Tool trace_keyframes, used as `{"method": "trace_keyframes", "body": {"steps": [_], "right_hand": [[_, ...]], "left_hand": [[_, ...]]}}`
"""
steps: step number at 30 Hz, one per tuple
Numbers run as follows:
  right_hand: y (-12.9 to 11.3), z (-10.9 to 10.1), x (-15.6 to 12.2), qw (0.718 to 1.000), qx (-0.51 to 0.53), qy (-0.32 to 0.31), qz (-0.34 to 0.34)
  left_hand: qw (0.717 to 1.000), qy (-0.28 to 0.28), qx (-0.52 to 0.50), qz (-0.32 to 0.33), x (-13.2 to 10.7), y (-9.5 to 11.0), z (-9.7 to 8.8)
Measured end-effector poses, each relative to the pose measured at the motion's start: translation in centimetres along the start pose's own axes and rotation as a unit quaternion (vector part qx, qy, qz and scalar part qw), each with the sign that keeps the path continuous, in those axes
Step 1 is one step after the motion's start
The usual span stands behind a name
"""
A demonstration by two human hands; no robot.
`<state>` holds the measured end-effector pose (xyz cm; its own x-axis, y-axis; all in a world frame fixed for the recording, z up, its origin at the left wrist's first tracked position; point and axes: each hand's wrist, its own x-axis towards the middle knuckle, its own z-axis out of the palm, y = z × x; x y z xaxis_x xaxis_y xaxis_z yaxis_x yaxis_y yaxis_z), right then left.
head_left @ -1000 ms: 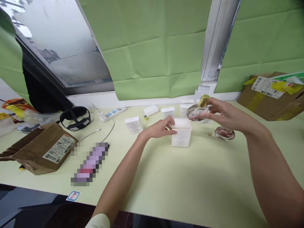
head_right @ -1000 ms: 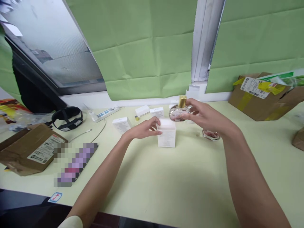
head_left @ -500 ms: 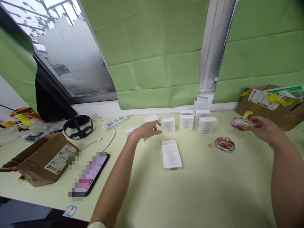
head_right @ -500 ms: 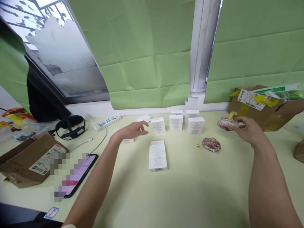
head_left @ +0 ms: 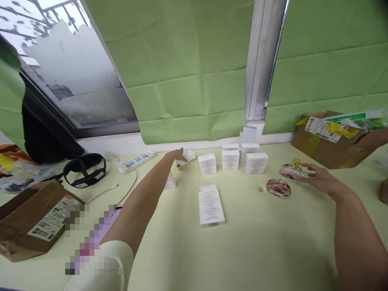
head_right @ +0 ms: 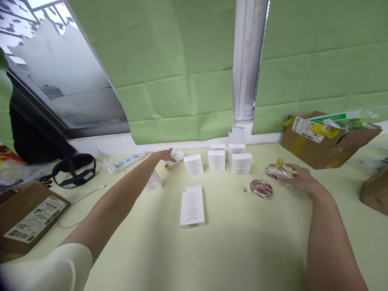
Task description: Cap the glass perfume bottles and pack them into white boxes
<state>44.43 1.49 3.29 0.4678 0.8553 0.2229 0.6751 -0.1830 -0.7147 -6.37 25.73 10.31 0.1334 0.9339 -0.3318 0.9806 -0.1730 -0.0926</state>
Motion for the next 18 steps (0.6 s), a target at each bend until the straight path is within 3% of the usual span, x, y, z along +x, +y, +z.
{"method": "trace_keyframes", "body": {"steps": [4,7,8,12,13,14,16,18], "right_hand": [[-3.0,-3.8,-0.7,0.994,0.062,0.049,0.077],[-7.6,-5.8,-2.4,0.985,0.123,0.12,0.01],[-9.2,-6.0,-3.0,0.981,0.165,0.102,-0.016],[-14.8,-3.9,-5.2,0.951,0.298,-0.059,-0.056],[-15.7,-2.6,-5.8,0.934,0.333,-0.124,-0.042],[-16.5,-1.1,-6.5,0.908,0.37,-0.195,-0.019],[-17.4,2.3,-8.0,0.853,0.407,-0.325,0.035],[-17.6,5.5,-9.8,0.784,0.443,-0.427,0.08]], "left_hand": [[1.0,0.006,0.005,0.009,0.2,-0.6,0.1],[0.999,0.035,0.011,0.0,-0.4,-0.6,-1.4],[0.999,0.051,0.013,-0.003,-0.9,-0.7,-2.2],[0.99,0.141,0.016,0.002,-5.3,-0.7,-6.2],[0.984,0.177,0.012,0.016,-7.1,-0.4,-6.8],[0.966,0.252,-0.016,0.061,-9.0,0.2,-6.9],[0.919,0.345,-0.087,0.171,-13.0,2.0,-5.7],[0.863,0.386,-0.161,0.284,-16.4,4.8,-2.5]]}}
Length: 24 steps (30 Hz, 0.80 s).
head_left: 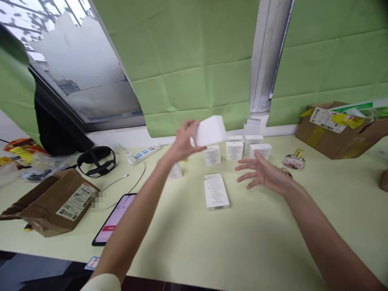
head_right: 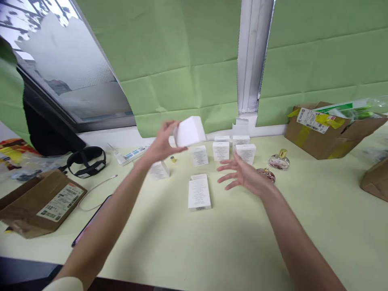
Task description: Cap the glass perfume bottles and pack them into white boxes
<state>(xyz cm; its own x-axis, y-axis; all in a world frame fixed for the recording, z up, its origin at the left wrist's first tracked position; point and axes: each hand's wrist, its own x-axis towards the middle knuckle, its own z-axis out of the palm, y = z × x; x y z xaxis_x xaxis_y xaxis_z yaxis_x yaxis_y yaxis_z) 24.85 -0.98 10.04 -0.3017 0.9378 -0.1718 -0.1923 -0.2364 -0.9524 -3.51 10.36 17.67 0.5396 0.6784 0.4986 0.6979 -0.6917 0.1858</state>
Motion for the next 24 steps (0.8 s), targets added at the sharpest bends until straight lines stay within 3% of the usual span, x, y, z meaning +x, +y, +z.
{"method": "trace_keyframes", "body": {"steps": [2,4,7,9,12,16,21,24], "right_hand": [[2.5,1.5,0.8,0.994,0.075,-0.071,0.039],[4.2,2.4,1.0,0.984,0.13,-0.11,0.053],[5.5,2.9,0.8,0.977,0.159,-0.132,0.046],[6.0,3.0,0.7,0.98,0.158,-0.118,0.023],[6.9,2.9,1.1,0.984,0.16,-0.078,-0.008],[8.1,2.5,2.1,0.987,0.152,-0.044,-0.031],[8.4,2.1,2.9,0.988,0.078,0.103,-0.085],[8.3,2.3,2.8,0.978,0.038,0.151,-0.137]], "left_hand": [[0.991,0.049,-0.096,0.076,-3.4,3.4,3.0],[0.977,0.066,-0.156,0.129,-6.1,5.6,6.5],[0.971,0.091,-0.169,0.143,-8.6,6.6,10.5],[0.974,0.109,-0.153,0.126,-9.2,6.5,11.7],[0.981,0.1,-0.131,0.097,-9.6,5.9,11.9],[0.984,0.03,-0.171,0.036,-10.1,5.1,11.4],[0.927,0.008,-0.357,-0.116,-10.5,4.7,11.1],[0.905,-0.046,-0.398,-0.144,-10.5,5.5,10.8]]}}
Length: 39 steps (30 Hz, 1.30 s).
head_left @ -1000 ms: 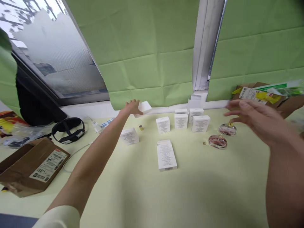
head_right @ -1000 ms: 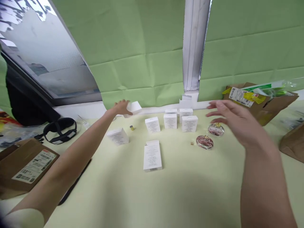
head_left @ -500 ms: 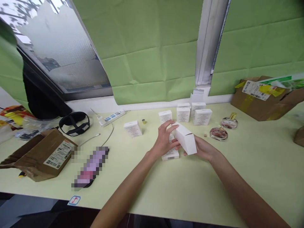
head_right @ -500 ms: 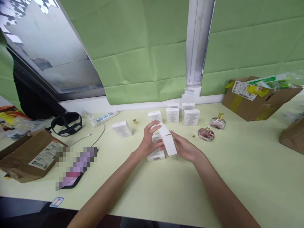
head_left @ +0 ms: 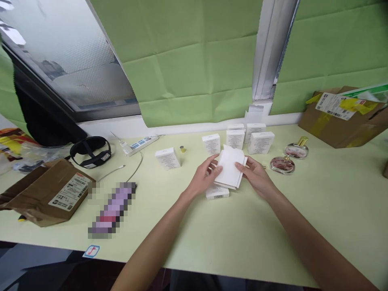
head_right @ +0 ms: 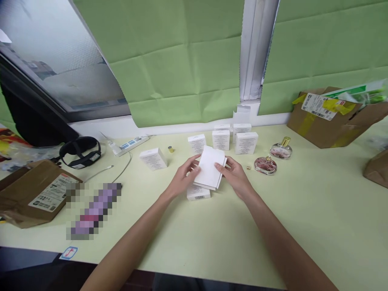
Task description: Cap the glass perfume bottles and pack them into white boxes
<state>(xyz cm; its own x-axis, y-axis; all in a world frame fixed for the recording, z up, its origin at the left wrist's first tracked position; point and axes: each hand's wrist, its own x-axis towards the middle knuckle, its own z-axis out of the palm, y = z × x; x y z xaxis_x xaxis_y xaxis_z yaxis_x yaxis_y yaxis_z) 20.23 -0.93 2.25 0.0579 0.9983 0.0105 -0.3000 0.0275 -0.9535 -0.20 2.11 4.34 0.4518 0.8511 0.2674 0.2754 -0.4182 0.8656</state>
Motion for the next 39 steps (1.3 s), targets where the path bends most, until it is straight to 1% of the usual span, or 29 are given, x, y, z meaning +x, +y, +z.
{"method": "trace_keyframes", "body": {"steps": [1,2,4,6,7,9,13,15,18,20,21,23,25,26,27,29,32,34,36,37,39], "right_hand": [[-0.1,0.1,-0.1,1.0,-0.003,-0.007,-0.012],[-0.2,0.2,-0.3,0.999,0.0,-0.028,-0.016],[-0.3,0.2,-0.6,0.994,0.021,-0.103,-0.011],[-0.4,0.0,-0.9,0.983,0.044,-0.181,0.002],[-0.5,-0.1,-1.0,0.977,0.05,-0.206,0.009],[-0.6,-0.3,-1.2,0.974,0.052,-0.22,0.02],[-1.0,-0.3,-1.3,0.977,0.029,-0.211,0.019],[-1.1,-0.2,-1.1,0.982,0.006,-0.189,0.011],[-0.9,-0.6,-0.4,0.995,-0.014,-0.104,0.001],[-0.7,-1.1,0.1,0.999,-0.004,-0.036,-0.001],[-0.7,-1.4,0.4,1.0,0.007,-0.009,-0.002],[-0.7,-1.9,0.7,0.999,0.037,0.025,-0.006],[-0.9,-2.1,0.6,0.998,0.061,0.031,-0.003],[-1.1,-2.1,0.6,0.997,0.067,0.027,0.002],[-1.2,-2.0,0.4,0.997,0.068,0.021,0.008],[-1.5,-1.7,0.2,0.998,0.059,-0.001,0.015],[-2.2,-1.2,-0.2,0.999,0.032,-0.017,-0.006],[-3.0,-0.7,-0.6,0.999,0.011,-0.01,-0.049],[-3.8,-0.1,-1.0,0.993,-0.015,0.002,-0.118],[-4.2,0.2,-1.3,0.988,-0.034,0.002,-0.15],[-4.7,0.7,-1.8,0.978,-0.085,-0.006,-0.191]], "left_hand": [[1.0,-0.011,0.0,-0.004,-0.1,0.2,0.2],[1.0,-0.014,-0.005,-0.006,-0.1,0.4,0.4],[0.999,-0.007,-0.042,-0.013,-0.2,0.6,0.6],[0.995,0.006,-0.099,-0.017,-0.1,0.6,0.7],[0.992,0.01,-0.123,-0.016,-0.1,0.6,0.6],[0.99,0.018,-0.139,-0.01,0.0,0.4,0.5],[0.994,0.057,-0.094,0.001,0.1,0.2,0.6],[0.996,0.066,-0.067,0.005,0.2,0.2,0.4],[0.997,0.081,0.015,-0.009,0.4,-0.1,-0.6],[0.99,0.078,0.105,-0.052,0.5,-0.5,-1.8],[0.984,0.057,0.145,-0.084,0.4,-0.8,-2.5],[0.971,-0.024,0.19,-0.143,0.3,-1.5,-3.8],[0.962,-0.102,0.19,-0.168,0.1,-2.2,-4.7],[0.961,-0.126,0.183,-0.166,0.0,-2.5,-4.9],[0.963,-0.134,0.175,-0.158,0.0,-2.7,-4.9],[0.972,-0.123,0.152,-0.129,0.0,-2.7,-4.5],[0.99,-0.062,0.115,-0.053,0.0,-1.9,-3.2],[0.992,-0.024,0.123,0.026,-0.1,-0.9,-2.2],[0.984,-0.012,0.152,0.094,-0.3,-0.1,-1.1],[0.98,-0.016,0.162,0.112,-0.5,0.2,-0.6],[0.981,-0.024,0.157,0.109,-0.7,0.5,0.1]]}}
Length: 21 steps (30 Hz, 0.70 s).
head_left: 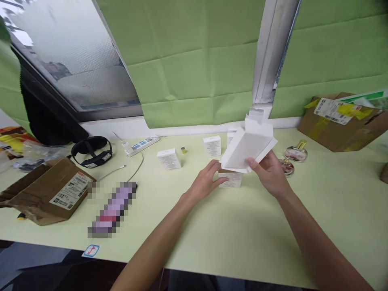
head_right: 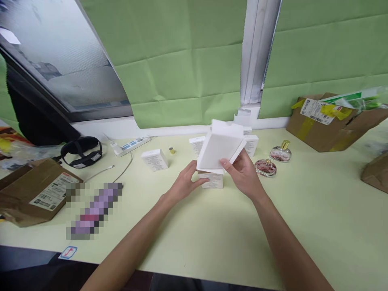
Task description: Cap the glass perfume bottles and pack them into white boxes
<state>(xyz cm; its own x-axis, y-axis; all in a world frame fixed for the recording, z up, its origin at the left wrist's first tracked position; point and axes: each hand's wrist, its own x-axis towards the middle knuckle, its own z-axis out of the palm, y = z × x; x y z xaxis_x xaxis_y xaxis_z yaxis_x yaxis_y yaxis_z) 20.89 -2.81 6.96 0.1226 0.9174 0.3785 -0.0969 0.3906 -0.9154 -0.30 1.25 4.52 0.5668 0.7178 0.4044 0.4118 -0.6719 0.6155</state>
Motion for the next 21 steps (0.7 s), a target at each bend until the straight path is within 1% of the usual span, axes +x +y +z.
{"method": "trace_keyframes", "body": {"steps": [3,7,9,15,18,21], "right_hand": [[-0.2,0.2,-0.3,0.995,-0.1,-0.029,-0.005],[0.5,-0.3,-0.3,0.971,-0.237,-0.021,-0.009],[0.7,-0.5,-0.2,0.961,-0.276,-0.014,-0.015],[0.8,0.0,-0.3,0.959,-0.282,0.032,-0.021],[1.0,0.2,-0.4,0.95,-0.308,0.033,-0.027],[1.2,0.2,-0.5,0.941,-0.335,0.022,-0.034]], "left_hand": [[0.998,0.008,-0.051,-0.036,-0.1,-0.1,0.6],[0.993,0.017,-0.104,-0.051,0.0,-0.6,0.8],[0.991,0.013,-0.124,-0.055,0.1,-0.7,0.7],[0.986,0.002,-0.158,-0.062,0.1,-0.1,0.5],[0.983,0.003,-0.169,-0.066,0.0,0.2,0.5],[0.979,0.008,-0.193,-0.065,0.0,0.3,0.4]]}}
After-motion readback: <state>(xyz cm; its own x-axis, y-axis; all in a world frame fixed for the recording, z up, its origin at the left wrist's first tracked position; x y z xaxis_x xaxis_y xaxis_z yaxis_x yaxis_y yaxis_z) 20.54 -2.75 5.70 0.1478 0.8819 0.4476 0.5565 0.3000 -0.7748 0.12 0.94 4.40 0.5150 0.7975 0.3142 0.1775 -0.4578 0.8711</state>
